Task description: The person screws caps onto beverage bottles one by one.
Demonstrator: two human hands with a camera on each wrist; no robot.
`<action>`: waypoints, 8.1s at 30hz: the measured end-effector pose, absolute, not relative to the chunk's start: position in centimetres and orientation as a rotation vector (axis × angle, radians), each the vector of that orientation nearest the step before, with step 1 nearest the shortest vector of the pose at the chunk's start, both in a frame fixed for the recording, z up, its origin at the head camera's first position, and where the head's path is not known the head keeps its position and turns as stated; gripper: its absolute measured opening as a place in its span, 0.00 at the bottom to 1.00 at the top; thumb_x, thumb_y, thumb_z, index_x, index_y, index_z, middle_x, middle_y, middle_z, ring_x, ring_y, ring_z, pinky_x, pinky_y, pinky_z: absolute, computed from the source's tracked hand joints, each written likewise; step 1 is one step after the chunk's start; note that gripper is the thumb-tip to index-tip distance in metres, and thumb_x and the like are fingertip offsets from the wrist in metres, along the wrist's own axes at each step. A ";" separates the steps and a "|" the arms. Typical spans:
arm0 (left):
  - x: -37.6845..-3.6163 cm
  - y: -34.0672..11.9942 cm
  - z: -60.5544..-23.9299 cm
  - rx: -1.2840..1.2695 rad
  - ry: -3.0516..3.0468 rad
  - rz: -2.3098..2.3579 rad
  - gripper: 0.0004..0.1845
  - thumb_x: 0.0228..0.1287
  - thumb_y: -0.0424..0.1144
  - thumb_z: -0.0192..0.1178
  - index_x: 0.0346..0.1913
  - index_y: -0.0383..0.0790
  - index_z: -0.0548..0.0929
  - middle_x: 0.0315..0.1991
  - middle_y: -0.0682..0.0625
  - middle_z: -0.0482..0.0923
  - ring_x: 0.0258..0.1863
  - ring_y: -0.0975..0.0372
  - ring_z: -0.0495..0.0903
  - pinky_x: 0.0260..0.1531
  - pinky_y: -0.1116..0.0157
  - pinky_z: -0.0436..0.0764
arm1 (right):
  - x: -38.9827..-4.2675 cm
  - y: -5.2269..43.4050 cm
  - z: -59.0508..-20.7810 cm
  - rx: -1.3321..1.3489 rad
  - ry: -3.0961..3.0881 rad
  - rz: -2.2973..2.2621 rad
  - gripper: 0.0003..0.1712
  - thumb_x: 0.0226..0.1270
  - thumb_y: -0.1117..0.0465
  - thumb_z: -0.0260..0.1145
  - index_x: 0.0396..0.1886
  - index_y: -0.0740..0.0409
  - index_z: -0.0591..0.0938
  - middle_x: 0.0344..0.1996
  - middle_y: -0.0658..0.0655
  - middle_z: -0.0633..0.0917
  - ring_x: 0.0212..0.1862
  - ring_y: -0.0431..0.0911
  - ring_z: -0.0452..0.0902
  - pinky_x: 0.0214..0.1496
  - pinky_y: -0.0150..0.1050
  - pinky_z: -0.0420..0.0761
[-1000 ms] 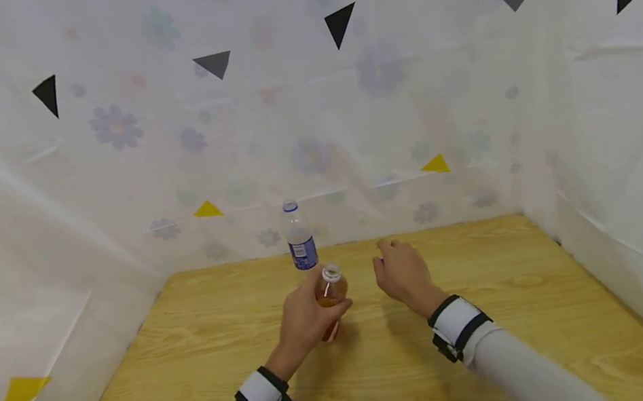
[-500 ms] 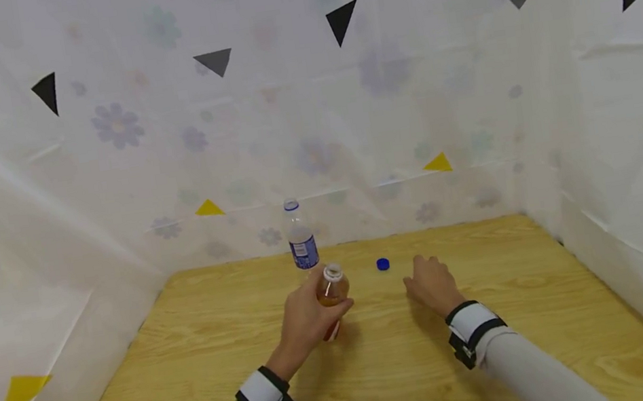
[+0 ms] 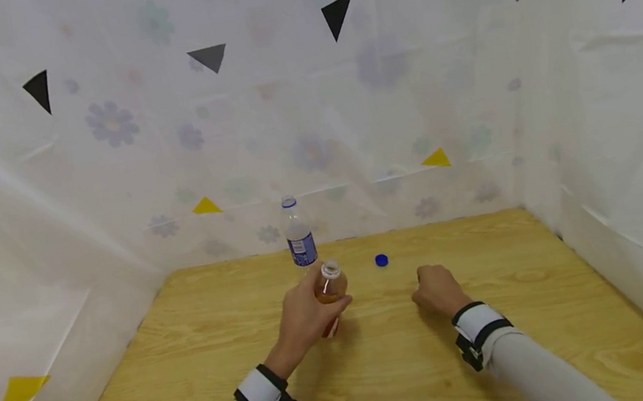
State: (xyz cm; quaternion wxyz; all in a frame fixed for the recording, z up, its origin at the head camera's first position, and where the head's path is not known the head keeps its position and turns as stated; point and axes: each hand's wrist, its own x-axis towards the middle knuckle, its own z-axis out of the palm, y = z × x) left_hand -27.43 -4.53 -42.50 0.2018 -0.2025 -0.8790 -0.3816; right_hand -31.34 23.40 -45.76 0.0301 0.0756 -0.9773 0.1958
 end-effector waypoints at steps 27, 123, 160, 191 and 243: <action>-27.4 -4.5 -42.5 -0.548 -2.496 -1.079 0.35 0.57 0.49 0.76 0.66 0.46 0.75 0.51 0.49 0.87 0.45 0.59 0.88 0.38 0.67 0.85 | -30.2 22.4 -45.2 0.220 -2.892 0.535 0.16 0.68 0.69 0.56 0.48 0.76 0.82 0.41 0.74 0.84 0.43 0.67 0.79 0.45 0.61 0.81; -27.8 -4.2 -42.0 -0.555 -2.526 -0.992 0.37 0.55 0.49 0.78 0.67 0.47 0.74 0.50 0.49 0.86 0.45 0.58 0.87 0.41 0.62 0.86 | -26.6 11.7 -33.6 0.701 -2.568 0.977 0.11 0.63 0.69 0.71 0.46 0.62 0.88 0.39 0.59 0.90 0.40 0.53 0.87 0.43 0.50 0.85; -27.7 -4.5 -41.9 -0.583 -2.515 -1.037 0.36 0.56 0.48 0.77 0.67 0.49 0.74 0.51 0.50 0.86 0.44 0.59 0.87 0.39 0.64 0.85 | -26.5 11.4 -33.9 0.769 -2.555 0.976 0.15 0.63 0.75 0.67 0.48 0.64 0.88 0.47 0.63 0.89 0.47 0.58 0.87 0.49 0.55 0.85; -27.6 -4.5 -41.9 -0.556 -2.532 -1.036 0.38 0.56 0.48 0.77 0.69 0.46 0.73 0.53 0.49 0.86 0.47 0.58 0.88 0.44 0.62 0.86 | -26.7 12.5 -32.1 0.618 -2.802 0.811 0.35 0.64 0.49 0.74 0.65 0.63 0.77 0.51 0.67 0.85 0.49 0.61 0.84 0.45 0.52 0.84; -27.7 -4.0 -41.6 -0.568 -2.550 -0.995 0.36 0.56 0.48 0.77 0.67 0.49 0.74 0.51 0.50 0.86 0.46 0.60 0.87 0.41 0.64 0.86 | -26.9 12.5 -33.8 0.648 -2.652 0.810 0.14 0.68 0.54 0.72 0.30 0.59 0.81 0.22 0.53 0.83 0.19 0.41 0.70 0.23 0.36 0.71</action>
